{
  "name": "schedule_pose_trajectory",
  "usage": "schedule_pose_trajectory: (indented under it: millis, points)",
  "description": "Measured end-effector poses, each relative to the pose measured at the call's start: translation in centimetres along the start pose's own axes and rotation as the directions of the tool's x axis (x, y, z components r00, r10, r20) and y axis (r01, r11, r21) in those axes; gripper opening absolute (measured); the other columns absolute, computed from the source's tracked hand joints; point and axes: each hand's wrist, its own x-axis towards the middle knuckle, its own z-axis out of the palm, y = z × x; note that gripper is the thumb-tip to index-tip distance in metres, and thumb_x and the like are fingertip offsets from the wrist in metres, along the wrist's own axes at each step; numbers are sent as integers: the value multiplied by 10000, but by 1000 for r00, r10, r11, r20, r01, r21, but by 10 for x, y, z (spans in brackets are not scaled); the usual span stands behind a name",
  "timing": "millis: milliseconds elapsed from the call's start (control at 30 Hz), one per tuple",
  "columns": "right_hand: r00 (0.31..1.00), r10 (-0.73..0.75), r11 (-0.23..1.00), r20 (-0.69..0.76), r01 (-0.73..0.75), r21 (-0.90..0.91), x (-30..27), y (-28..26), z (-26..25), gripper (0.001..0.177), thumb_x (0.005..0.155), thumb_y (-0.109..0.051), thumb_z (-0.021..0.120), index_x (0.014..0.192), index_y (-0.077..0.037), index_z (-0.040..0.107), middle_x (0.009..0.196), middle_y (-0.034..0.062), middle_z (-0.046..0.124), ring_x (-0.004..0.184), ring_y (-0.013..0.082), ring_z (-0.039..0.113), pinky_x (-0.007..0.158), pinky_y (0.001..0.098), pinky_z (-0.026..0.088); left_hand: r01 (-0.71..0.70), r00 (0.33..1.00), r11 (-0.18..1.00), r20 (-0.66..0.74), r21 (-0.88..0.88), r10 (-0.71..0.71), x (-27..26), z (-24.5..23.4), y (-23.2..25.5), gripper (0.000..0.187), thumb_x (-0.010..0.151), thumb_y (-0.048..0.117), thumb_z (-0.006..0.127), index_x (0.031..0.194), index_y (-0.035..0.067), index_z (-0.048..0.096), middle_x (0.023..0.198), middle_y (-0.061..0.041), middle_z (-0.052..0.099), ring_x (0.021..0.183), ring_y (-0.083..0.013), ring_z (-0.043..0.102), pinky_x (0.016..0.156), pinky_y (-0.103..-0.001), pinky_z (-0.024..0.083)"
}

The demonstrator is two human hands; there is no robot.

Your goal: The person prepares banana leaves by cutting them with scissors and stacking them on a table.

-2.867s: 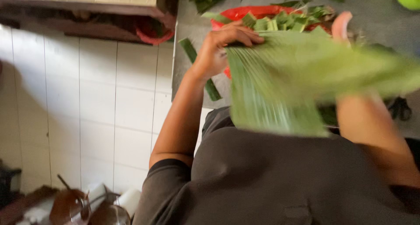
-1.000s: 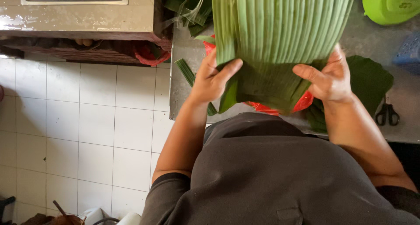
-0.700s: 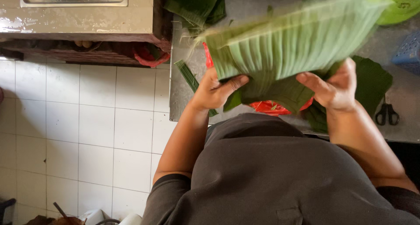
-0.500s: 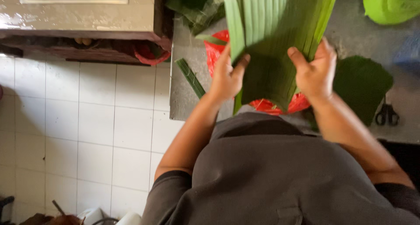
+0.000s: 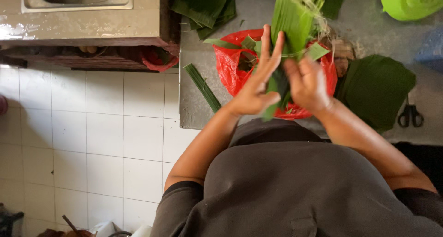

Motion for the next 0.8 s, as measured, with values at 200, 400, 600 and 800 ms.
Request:
schedule_pose_trajectory:
  millis: [200,400,600,800]
  points:
    - [900,413,906,141,-391,-159,0,18,-30,294,1138,-168,536,1333,35,618,1211,183,687,1113,243,639,967,328,521,36,940,834,-266,-550,-215,17,-12,-29,884,911,-19,796,1617,89,274,1651,-204,330,1524,-304,379,1289,-464,325]
    - [896,367,769,252,-444,459,-18,48,-58,550,942,-434,651,1242,23,597,1158,151,658,1036,207,618,947,357,523,-179,785,784,-567,-594,-250,10,-46,-16,345,966,10,743,1287,-25,621,1171,-153,746,1075,-296,729,1020,-502,603]
    - [825,561,160,64,-184,970,-29,61,-42,849,975,-772,431,1256,3,633,1296,182,639,1258,322,587,1171,509,449,-354,888,529,-454,-771,-68,6,-64,27,330,1020,211,721,1281,50,600,1095,-86,717,1007,-237,707,912,-418,597]
    - [630,741,-244,234,-73,967,-41,36,-39,860,848,-737,368,1233,-21,647,1288,169,677,1236,333,623,1091,518,478,-214,845,662,-477,-718,-244,-11,-49,-15,467,974,337,765,1297,58,573,1232,-82,667,1144,-249,645,1020,-445,547]
